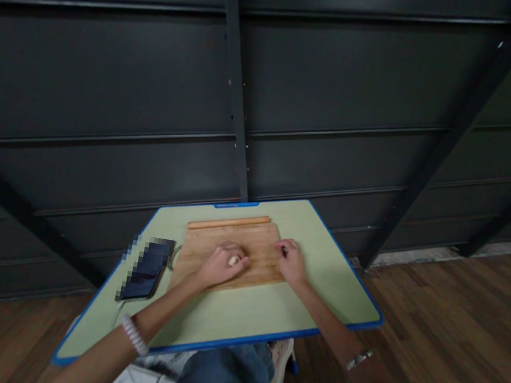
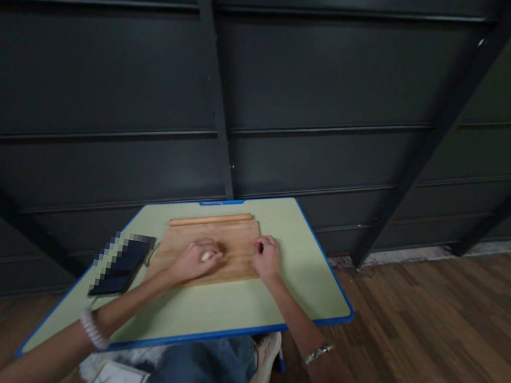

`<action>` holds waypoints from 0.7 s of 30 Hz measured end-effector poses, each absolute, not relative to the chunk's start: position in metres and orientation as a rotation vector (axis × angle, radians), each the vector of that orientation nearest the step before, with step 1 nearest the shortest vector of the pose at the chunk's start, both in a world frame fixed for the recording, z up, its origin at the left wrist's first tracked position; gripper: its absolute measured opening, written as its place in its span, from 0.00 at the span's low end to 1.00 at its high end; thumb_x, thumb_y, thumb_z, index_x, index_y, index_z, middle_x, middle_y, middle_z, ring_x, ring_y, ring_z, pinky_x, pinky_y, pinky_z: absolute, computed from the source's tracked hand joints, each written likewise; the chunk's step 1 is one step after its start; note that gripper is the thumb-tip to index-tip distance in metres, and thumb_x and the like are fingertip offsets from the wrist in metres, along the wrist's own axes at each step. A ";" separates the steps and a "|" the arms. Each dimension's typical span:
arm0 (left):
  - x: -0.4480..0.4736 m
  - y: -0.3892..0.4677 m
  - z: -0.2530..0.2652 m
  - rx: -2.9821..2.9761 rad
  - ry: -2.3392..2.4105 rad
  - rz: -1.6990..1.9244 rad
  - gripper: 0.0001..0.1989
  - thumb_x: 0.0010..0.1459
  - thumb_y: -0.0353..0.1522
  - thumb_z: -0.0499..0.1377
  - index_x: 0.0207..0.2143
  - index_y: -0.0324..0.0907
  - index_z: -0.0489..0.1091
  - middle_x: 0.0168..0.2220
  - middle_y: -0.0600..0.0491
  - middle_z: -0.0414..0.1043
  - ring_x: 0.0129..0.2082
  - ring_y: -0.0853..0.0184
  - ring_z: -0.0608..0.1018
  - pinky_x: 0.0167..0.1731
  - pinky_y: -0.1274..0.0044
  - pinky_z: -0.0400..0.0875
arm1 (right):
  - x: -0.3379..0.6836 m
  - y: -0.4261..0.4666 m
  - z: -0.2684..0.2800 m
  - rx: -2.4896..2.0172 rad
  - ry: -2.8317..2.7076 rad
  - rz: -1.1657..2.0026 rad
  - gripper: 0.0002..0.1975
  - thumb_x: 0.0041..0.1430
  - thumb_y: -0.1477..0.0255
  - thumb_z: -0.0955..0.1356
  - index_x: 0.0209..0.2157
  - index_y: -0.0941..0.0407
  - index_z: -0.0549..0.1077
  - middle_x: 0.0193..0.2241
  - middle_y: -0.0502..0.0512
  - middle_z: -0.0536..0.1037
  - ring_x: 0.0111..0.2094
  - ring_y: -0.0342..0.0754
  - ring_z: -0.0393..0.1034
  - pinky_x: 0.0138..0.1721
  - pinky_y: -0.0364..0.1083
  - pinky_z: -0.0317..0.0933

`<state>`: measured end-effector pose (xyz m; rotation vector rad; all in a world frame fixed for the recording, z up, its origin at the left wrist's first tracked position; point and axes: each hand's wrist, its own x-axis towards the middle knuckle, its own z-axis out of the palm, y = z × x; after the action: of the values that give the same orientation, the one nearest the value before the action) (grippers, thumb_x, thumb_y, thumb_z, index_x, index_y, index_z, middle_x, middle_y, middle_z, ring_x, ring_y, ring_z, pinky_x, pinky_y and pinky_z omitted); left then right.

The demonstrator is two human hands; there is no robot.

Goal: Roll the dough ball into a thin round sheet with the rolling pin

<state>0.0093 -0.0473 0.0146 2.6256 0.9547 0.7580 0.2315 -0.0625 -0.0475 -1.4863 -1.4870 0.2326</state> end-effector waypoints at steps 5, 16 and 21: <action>0.027 -0.044 0.013 2.809 0.996 0.560 0.21 0.61 0.42 0.48 0.22 0.42 0.71 0.26 0.49 0.74 0.28 0.66 0.75 0.33 0.76 0.65 | 0.231 -0.063 -0.047 -1.477 -1.491 0.226 0.10 0.53 0.81 0.62 0.29 0.56 0.72 0.32 0.54 0.72 0.38 0.48 0.65 0.43 0.46 0.59; 0.049 0.000 0.003 1.931 1.455 1.011 0.19 0.53 0.41 0.51 0.13 0.42 0.61 0.15 0.53 0.65 0.18 0.67 0.70 0.21 0.77 0.61 | 0.230 -0.064 -0.046 -1.543 -1.413 0.208 0.11 0.52 0.83 0.61 0.29 0.56 0.73 0.31 0.55 0.73 0.37 0.48 0.65 0.40 0.46 0.59; 0.036 0.000 -0.002 1.660 1.501 1.328 0.21 0.55 0.44 0.44 0.20 0.42 0.65 0.24 0.47 0.73 0.25 0.64 0.75 0.26 0.75 0.68 | 0.230 -0.062 -0.048 -1.571 -1.401 0.192 0.12 0.51 0.84 0.61 0.28 0.56 0.73 0.31 0.54 0.73 0.37 0.47 0.66 0.40 0.45 0.60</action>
<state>0.0361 -0.0002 -0.0023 1.6600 1.5010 1.3281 0.2302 -0.0616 -0.0482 -1.5712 -1.4005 0.1925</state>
